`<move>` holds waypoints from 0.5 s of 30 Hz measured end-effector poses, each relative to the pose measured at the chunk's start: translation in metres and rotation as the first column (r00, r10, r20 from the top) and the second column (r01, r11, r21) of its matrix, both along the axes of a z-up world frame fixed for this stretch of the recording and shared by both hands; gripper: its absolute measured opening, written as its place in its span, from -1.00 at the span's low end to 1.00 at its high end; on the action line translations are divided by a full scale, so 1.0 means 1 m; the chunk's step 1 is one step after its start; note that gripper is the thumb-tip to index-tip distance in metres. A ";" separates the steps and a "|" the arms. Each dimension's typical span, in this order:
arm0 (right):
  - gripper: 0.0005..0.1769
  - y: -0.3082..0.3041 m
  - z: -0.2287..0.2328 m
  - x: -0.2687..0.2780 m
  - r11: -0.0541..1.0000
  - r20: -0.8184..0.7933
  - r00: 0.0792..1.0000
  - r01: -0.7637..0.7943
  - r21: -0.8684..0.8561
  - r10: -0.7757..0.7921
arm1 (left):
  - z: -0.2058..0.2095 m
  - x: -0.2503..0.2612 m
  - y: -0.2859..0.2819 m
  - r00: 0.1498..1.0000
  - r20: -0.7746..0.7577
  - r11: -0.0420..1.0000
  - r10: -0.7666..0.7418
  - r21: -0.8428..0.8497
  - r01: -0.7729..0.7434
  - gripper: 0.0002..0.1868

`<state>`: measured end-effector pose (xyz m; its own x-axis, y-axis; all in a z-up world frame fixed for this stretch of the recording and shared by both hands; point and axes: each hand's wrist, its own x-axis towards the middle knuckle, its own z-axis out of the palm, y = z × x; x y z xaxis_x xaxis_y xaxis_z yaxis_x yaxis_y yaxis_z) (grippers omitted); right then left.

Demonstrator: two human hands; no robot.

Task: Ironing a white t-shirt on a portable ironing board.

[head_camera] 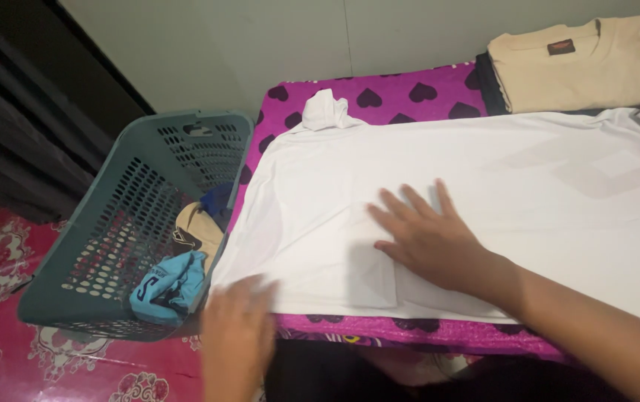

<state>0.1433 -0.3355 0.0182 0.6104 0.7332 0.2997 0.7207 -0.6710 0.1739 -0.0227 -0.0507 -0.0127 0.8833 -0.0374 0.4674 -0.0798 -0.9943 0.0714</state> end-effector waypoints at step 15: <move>-0.36 -0.188 0.021 0.109 0.843 -0.151 0.982 0.174 0.509 -0.112 | -0.079 0.007 -0.099 0.893 0.072 0.886 -0.444 -0.115 0.450 -0.40</move>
<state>0.2521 -0.5238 0.0394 0.7485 0.3921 0.5348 0.6031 -0.7379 -0.3031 -0.0153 -0.1501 -0.0914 0.7661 -0.3624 0.5308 -0.5196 -0.8353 0.1797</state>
